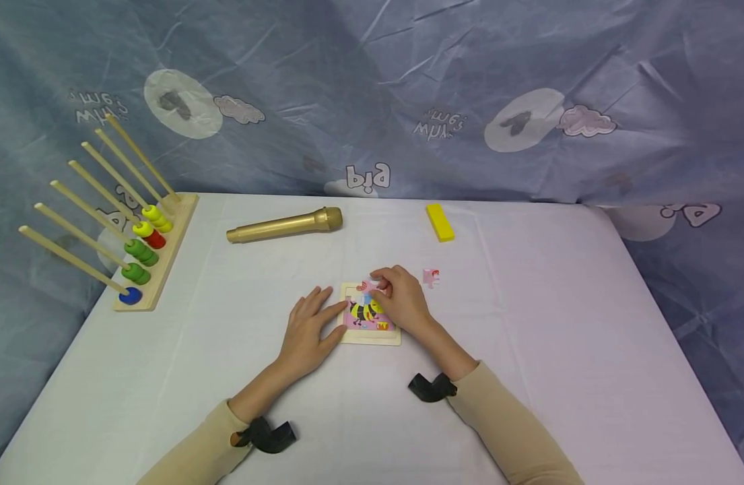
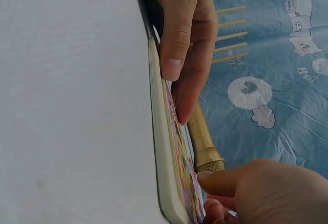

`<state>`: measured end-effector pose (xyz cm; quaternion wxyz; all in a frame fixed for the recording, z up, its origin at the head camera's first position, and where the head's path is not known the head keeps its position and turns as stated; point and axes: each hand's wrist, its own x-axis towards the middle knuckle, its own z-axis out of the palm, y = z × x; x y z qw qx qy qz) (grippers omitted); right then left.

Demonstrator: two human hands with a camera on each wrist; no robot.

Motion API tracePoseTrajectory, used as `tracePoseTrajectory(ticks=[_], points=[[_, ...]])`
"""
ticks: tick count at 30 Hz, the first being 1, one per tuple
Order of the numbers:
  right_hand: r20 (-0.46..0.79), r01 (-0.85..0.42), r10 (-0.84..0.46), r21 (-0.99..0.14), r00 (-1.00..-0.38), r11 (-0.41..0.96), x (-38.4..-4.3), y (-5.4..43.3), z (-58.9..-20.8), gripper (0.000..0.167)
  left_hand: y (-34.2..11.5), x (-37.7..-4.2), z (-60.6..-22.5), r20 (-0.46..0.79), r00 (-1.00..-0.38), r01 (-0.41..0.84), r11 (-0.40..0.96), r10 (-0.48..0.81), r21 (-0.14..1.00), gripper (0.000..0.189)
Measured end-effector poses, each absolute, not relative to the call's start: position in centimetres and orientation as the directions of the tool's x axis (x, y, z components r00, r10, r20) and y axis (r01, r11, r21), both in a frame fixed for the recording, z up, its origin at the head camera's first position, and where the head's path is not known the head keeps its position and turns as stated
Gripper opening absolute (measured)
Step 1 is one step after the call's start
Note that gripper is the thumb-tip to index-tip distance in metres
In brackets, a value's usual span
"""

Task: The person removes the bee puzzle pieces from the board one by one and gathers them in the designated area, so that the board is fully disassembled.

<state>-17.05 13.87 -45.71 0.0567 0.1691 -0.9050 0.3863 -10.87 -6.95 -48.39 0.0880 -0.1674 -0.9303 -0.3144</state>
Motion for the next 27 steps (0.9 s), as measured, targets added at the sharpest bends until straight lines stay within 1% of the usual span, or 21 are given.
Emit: tracePoseTrajectory(ticks=[14, 27], points=[[0.223, -0.35, -0.27, -0.652, -0.937, 0.673, -17.19, 13.79, -45.83, 0.022, -6.91, -10.91, -48.27, 0.276, -0.924, 0.377, 0.74, 0.264, 0.557, 0.04], [0.213, -0.339, -0.264, -0.647, -0.941, 0.683, -17.02, 13.75, -45.63, 0.023, -6.91, -10.85, -48.25, 0.275, -0.925, 0.376, 0.739, 0.263, 0.558, 0.04]])
